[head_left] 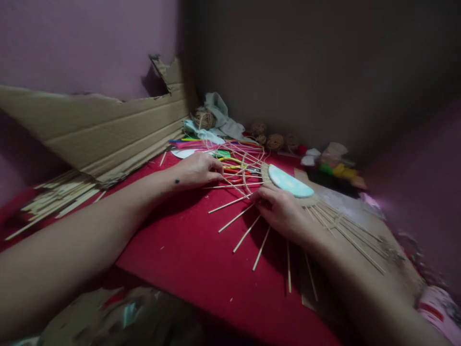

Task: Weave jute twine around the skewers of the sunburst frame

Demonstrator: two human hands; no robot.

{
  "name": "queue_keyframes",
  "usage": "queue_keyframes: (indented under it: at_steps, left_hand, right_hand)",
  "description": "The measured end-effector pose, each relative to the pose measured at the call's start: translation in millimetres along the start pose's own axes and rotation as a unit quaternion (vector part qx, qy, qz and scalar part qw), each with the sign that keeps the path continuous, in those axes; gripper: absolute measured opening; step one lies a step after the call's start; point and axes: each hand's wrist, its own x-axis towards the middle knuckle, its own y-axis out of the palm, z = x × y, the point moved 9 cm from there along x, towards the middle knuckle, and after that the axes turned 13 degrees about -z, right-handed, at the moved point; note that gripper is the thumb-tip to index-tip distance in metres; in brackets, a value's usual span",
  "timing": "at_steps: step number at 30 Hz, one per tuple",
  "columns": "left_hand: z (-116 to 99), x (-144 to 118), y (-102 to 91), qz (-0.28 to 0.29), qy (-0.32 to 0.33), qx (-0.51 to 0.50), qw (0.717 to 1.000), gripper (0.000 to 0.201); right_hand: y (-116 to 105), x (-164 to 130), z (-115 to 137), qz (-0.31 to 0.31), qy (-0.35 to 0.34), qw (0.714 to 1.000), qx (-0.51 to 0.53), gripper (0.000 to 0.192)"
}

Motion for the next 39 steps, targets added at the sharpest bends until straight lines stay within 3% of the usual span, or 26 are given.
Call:
queue_keyframes:
  at_steps: [8, 16, 24, 30, 34, 39]
  left_hand:
    - [6, 2, 4.4, -0.007, -0.015, 0.014, 1.000, 0.019]
    - [6, 1, -2.0, -0.007, -0.006, 0.012, 1.000, 0.019]
    - [7, -16, -1.8, 0.184, 0.020, -0.023, 0.983, 0.019]
    - [7, -37, 13.0, 0.301, -0.037, -0.068, 0.951, 0.016]
    - [4, -48, 19.6, 0.338, -0.045, -0.084, 0.936, 0.015]
    - [-3, -47, 20.9, 0.320, -0.039, -0.086, 0.943, 0.013]
  right_hand:
    - [-29, 7, -10, -0.067, 0.056, 0.995, 0.043, 0.015]
    - [12, 0, 8, -0.003, -0.085, 0.996, -0.024, 0.018]
    - [16, -5, 8, 0.035, -0.090, 0.994, -0.045, 0.019]
    - [19, -5, 9, 0.037, -0.108, 0.991, -0.071, 0.013]
    - [21, -4, 6, 0.025, -0.112, 0.990, -0.082, 0.019]
    - [16, -2, 7, -0.001, -0.119, 0.990, -0.076, 0.020]
